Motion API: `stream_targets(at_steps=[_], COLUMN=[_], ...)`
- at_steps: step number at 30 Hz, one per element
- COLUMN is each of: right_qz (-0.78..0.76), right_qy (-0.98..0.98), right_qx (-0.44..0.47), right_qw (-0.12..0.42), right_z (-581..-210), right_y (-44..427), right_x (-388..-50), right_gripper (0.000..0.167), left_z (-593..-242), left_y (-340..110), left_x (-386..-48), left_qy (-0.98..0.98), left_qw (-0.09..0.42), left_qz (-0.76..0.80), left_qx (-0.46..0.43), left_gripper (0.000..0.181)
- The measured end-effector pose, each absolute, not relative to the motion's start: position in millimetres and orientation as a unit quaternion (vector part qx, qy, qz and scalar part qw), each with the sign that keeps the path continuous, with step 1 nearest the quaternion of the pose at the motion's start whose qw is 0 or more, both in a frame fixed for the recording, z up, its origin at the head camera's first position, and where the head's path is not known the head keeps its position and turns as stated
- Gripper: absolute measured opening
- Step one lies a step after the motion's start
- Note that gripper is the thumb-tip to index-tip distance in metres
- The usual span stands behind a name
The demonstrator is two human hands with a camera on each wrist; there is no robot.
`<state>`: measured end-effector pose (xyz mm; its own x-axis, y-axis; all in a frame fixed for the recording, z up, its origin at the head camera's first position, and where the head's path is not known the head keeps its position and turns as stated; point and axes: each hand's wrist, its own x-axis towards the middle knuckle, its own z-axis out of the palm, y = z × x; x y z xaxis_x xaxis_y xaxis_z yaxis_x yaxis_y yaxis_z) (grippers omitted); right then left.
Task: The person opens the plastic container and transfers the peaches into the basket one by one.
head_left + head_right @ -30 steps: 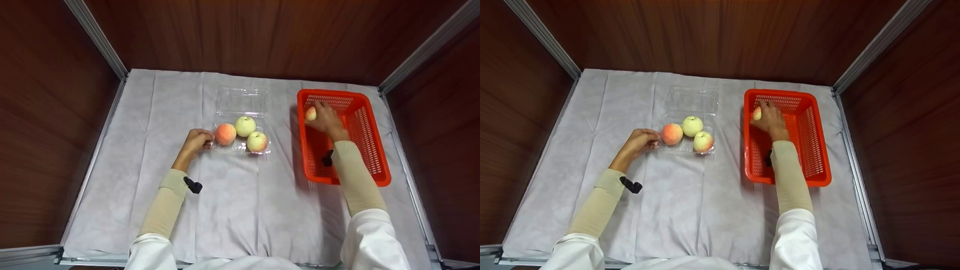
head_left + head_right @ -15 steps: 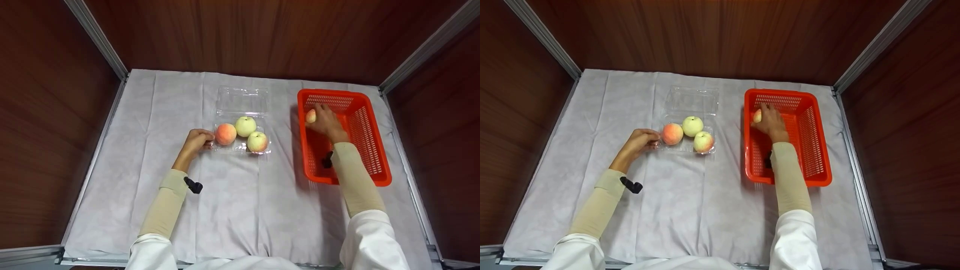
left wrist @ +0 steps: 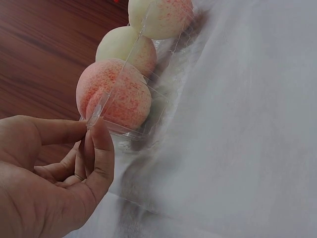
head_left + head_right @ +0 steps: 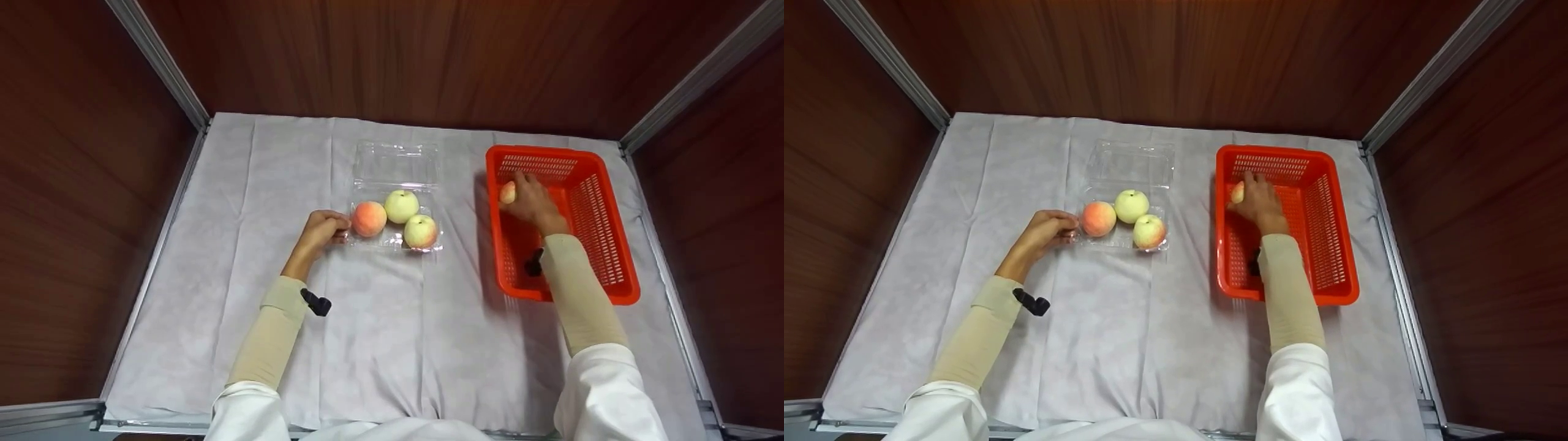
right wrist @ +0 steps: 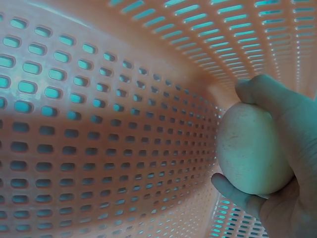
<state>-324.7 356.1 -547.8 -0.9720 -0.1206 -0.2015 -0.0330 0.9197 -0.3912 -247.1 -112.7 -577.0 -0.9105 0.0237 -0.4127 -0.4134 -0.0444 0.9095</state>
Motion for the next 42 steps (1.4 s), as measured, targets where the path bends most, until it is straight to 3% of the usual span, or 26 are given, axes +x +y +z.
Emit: stream_targets(at_steps=[12,34,42], right_qz=[-0.197,-0.196,-0.193], right_qy=[0.972,0.971,0.972], right_qx=[-0.045,-0.036,-0.044], right_qw=[0.120,0.132,0.126], right_z=[-551.7,-554.1,-553.4], right_y=[359.3,361.7,360.8], right_x=[-322.9,-322.6,-321.7], right_gripper=[0.093,0.096,0.093], left_z=[-574.2,-575.2,-575.3], left_y=[-114.5,-113.9,-115.7], left_x=[-248.1,-247.1,-247.7], left_qy=[0.684,0.677,0.679], left_qw=[0.160,0.157,0.157], left_qz=[0.698,0.704,0.703], left_qx=[-0.139,-0.146,-0.140], left_gripper=[0.024,0.014,0.020])
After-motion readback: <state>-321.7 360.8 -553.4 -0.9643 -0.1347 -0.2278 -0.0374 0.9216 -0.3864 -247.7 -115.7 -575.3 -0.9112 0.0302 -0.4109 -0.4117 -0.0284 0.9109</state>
